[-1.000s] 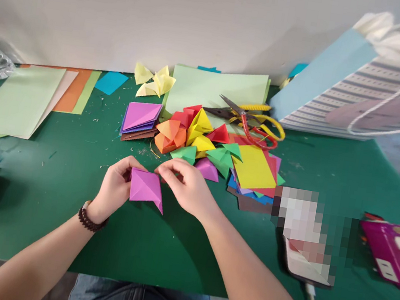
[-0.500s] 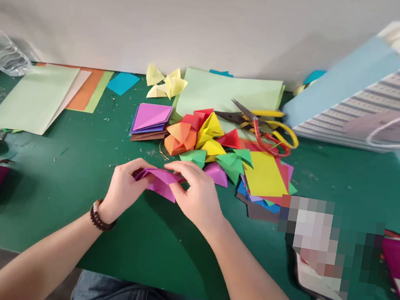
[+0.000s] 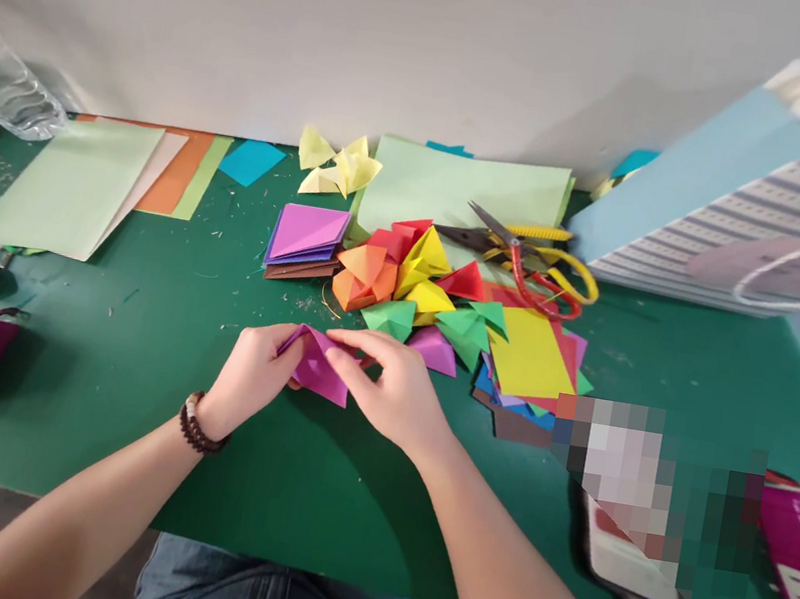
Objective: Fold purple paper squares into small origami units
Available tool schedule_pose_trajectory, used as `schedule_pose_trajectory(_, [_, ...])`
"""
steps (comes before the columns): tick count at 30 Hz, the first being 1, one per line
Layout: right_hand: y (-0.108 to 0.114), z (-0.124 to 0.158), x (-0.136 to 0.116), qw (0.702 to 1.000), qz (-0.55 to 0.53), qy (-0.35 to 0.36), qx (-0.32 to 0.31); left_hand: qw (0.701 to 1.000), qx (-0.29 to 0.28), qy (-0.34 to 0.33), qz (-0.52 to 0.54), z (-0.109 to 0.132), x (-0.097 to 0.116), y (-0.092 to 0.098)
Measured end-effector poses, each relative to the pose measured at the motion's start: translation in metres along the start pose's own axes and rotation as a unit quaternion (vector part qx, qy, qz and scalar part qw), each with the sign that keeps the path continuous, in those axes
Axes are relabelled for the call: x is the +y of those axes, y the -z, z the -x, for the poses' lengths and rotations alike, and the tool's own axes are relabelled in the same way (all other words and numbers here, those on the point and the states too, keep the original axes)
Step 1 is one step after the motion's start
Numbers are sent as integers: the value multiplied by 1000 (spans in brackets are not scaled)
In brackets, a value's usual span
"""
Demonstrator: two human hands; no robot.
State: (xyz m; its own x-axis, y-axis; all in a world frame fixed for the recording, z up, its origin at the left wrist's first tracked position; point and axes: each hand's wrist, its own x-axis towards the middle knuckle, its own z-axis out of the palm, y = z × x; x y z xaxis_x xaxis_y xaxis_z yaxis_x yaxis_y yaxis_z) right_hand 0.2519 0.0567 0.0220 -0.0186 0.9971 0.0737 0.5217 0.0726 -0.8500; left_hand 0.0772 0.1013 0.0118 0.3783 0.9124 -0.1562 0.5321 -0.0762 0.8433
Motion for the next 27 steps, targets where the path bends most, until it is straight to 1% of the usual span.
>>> schedule_pose_trajectory(2, [-3, 0, 3, 999, 39, 5, 2, 1000, -4, -14, -22, 0, 1, 0])
schedule_pose_trajectory(6, [-9, 1, 10, 989, 136, 53, 30, 993, -18, -83, -80, 2, 5, -1])
schedule_pose_trajectory(9, [-10, 1, 12, 982, 170, 65, 56, 989, -28, -123, -82, 3, 7, -3])
schedule_pose_trajectory(12, [-9, 2, 12, 989, 124, 36, 66, 987, 3, -153, -50, 3, 7, -3])
schedule_pose_trajectory(15, [-9, 1, 11, 998, 48, -23, 45, 987, 44, -155, -24, 2, 6, -3])
schedule_pose_trajectory(18, [-10, -1, 13, 997, 15, -71, 14, 987, 52, -147, -23, 2, 6, -2])
schedule_pose_trajectory(20, [-11, -1, 14, 996, 3, -88, 9, 988, 52, -144, -30, 2, 6, -1])
schedule_pose_trajectory(22, [-10, -1, 14, 996, -29, -83, 24, 989, 65, -131, -30, 1, 6, 2])
schedule_pose_trajectory(24, [-8, 0, 14, 995, -82, -49, 32, 989, 99, -108, -24, -1, 6, 6])
schedule_pose_trajectory(26, [-4, 1, 13, 993, -118, -1, 1, 986, 140, -85, -15, -3, 5, 10])
schedule_pose_trajectory(27, [-2, 1, 12, 993, -116, 19, -21, 984, 158, -77, -9, -4, 4, 12])
